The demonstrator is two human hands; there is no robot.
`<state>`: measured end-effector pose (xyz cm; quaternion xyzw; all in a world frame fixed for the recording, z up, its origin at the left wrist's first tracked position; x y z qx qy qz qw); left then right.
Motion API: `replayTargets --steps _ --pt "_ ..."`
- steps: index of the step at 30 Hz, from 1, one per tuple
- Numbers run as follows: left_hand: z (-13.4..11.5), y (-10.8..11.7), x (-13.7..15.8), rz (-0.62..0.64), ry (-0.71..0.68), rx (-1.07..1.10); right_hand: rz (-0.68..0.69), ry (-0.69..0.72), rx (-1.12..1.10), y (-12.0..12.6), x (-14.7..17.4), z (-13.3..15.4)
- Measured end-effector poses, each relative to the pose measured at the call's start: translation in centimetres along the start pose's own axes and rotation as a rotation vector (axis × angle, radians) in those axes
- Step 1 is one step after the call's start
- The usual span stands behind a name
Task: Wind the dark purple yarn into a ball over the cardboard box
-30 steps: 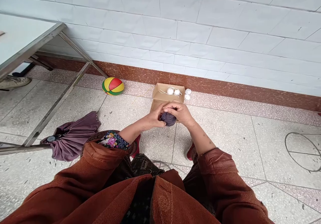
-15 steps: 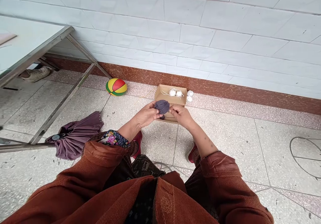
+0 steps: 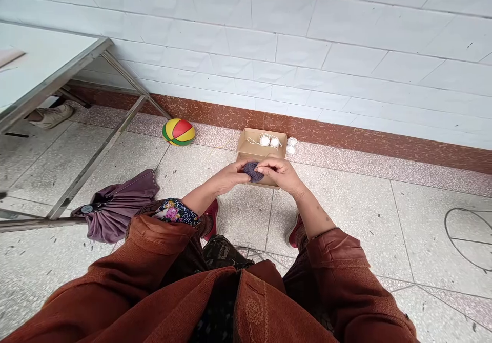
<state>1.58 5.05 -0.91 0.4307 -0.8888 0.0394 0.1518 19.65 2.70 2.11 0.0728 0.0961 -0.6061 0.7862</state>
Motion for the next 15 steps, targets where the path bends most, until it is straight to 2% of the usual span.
replayTargets --steps 5,8,11,15 --pt "-0.2 -1.4 0.4 0.090 0.020 0.234 -0.073 -0.023 0.030 -0.1 -0.3 -0.4" --pt "-0.3 -1.5 0.3 0.078 0.020 0.333 -0.092 -0.053 0.031 -0.2 -0.2 -0.3" --pt "0.0 -1.3 0.1 0.038 0.054 0.277 -0.062 -0.058 0.034 -0.3 -0.2 0.0" --pt "0.0 -1.4 0.4 0.119 0.021 0.037 -0.051 -0.018 0.045 -0.3 -0.5 0.0"
Point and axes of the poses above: each hand's wrist, its own x-axis away from the middle knuckle, its own y-axis out of the back of the hand, z = x × y, the point moved 4 cm from there along -x, towards the middle knuckle, and after that the axes turned 15 degrees about -x, right-handed, at the moved point
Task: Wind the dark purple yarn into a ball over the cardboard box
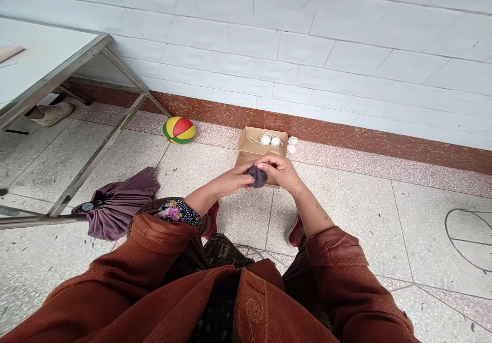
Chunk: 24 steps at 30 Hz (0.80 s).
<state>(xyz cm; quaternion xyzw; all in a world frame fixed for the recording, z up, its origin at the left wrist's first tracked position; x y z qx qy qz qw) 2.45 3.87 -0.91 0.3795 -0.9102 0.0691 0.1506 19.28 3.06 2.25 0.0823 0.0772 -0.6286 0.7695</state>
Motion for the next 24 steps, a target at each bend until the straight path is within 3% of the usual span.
replayTargets --steps 4,8,12,16,24 --pt "-0.1 -0.2 0.4 0.056 -0.026 0.035 -0.023 -0.001 0.037 -0.2 -0.3 -0.7" --pt "0.0 -0.2 0.6 0.057 -0.016 0.166 -0.141 -0.044 0.023 -0.3 -0.5 -1.7" --pt "-0.5 0.1 0.8 0.015 -0.091 0.186 -0.199 -0.209 -0.094 -0.2 -0.6 -3.7" --pt "-1.4 0.4 1.2 0.077 -0.170 0.240 -0.191 -0.325 -0.127 -0.1 -0.3 -5.4" --pt "-1.6 1.7 1.2 0.066 -0.179 0.378 -0.174 -0.261 0.098 0.2 0.2 -4.8"
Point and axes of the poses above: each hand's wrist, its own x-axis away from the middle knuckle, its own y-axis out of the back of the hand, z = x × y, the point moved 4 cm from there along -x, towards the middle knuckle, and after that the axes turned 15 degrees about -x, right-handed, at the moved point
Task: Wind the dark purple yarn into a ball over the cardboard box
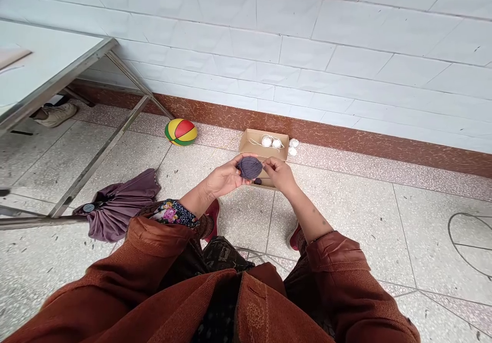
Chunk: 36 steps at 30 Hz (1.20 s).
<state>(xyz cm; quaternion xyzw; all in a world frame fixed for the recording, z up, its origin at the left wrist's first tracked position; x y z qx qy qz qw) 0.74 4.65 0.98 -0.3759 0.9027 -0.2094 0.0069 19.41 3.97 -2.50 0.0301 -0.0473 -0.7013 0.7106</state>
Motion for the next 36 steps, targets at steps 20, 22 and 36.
replayTargets --steps 20,22,36 --pt "-0.1 1.7 0.0 -0.282 -0.137 -0.886 0.249 0.335 0.021 -0.8 2.2 6.1" --pt "0.0 0.5 0.3 -0.144 -0.148 -0.837 0.156 0.322 -0.016 -0.5 1.3 5.8" --pt "-0.7 3.0 0.2 -0.432 -0.188 -0.456 0.199 0.257 0.078 -3.6 1.2 1.8"
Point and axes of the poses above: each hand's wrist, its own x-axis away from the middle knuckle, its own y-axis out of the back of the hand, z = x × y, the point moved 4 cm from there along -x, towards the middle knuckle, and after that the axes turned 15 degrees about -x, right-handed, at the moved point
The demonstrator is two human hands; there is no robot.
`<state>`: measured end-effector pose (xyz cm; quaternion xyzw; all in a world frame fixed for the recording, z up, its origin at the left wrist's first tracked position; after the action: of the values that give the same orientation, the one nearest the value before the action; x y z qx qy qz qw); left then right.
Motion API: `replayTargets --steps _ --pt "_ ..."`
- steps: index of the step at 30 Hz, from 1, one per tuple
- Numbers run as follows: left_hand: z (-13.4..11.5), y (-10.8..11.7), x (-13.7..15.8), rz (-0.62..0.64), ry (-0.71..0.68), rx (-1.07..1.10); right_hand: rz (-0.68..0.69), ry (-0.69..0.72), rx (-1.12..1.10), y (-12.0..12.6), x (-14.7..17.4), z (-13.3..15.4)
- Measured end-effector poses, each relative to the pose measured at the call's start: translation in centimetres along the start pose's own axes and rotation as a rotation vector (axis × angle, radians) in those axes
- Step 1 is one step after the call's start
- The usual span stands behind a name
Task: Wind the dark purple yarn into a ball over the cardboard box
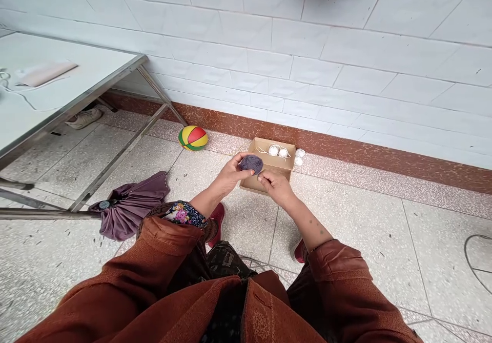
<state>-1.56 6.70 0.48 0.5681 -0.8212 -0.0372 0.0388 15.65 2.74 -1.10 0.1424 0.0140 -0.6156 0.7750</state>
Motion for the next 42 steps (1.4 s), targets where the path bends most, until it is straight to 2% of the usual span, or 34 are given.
replayTargets --steps 3,5,7,9,13,15,17,19,23,27,31,33,36,40,42 --pt "0.5 0.6 -0.4 -0.105 -0.018 -0.230 0.103 0.082 0.023 -0.6 0.6 1.4" --pt "0.6 0.8 -0.5 -0.128 -0.068 -0.406 0.145 0.110 0.003 -0.6 0.9 2.4" --pt "0.6 0.4 -0.4 -0.077 -0.120 -0.529 0.123 0.134 -0.016 0.1 0.9 3.2" --pt "0.7 -0.3 -0.2 0.011 -0.142 -0.573 0.043 0.156 -0.017 1.1 0.7 3.7" --pt "0.7 -2.1 0.8 0.259 -0.112 -0.428 -0.124 0.177 0.013 3.1 -0.3 3.1" --pt "0.4 -2.8 1.4 0.388 -0.113 -0.262 -0.152 0.164 0.023 3.5 -0.8 2.3" --pt "-0.1 -3.0 1.7 0.457 -0.110 -0.094 -0.147 0.133 0.025 3.3 -1.0 1.2" --pt "-0.5 -2.6 1.7 0.442 -0.095 0.020 -0.134 0.081 0.021 2.9 -1.0 0.2" --pt "-0.7 -1.2 1.0 0.246 -0.061 0.074 -0.080 -0.013 0.062 1.6 -0.3 -1.3" --pt "0.1 -0.1 0.0 0.051 -0.015 -0.075 0.051 0.028 0.094 0.1 0.5 -0.6" --pt "0.9 0.2 -0.4 -0.028 -0.004 -0.299 0.181 0.092 0.028 -0.7 1.2 1.7" --pt "1.1 0.1 -0.3 -0.015 -0.019 -0.386 0.174 0.108 -0.018 -0.2 1.2 2.8" --pt "1.4 -0.7 0.1 0.078 -0.067 -0.440 0.069 0.121 -0.076 1.1 0.8 3.8" --pt "1.3 -1.7 0.8 0.207 -0.111 -0.472 -0.110 0.134 -0.061 2.6 -0.3 3.3" --pt "1.0 -2.2 1.2 0.292 -0.128 -0.415 -0.177 0.131 -0.035 2.9 -0.7 2.5"
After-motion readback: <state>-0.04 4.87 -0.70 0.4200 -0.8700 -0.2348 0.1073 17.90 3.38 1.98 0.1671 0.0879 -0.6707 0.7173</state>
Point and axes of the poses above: each hand's wrist, its own x-axis away from the middle knuckle, its own y-axis out of the back of the hand, z = x × y, the point moved 4 cm from there along -x, towards the middle knuckle, and after that the axes turned 15 degrees about -x, right-handed, at the moved point
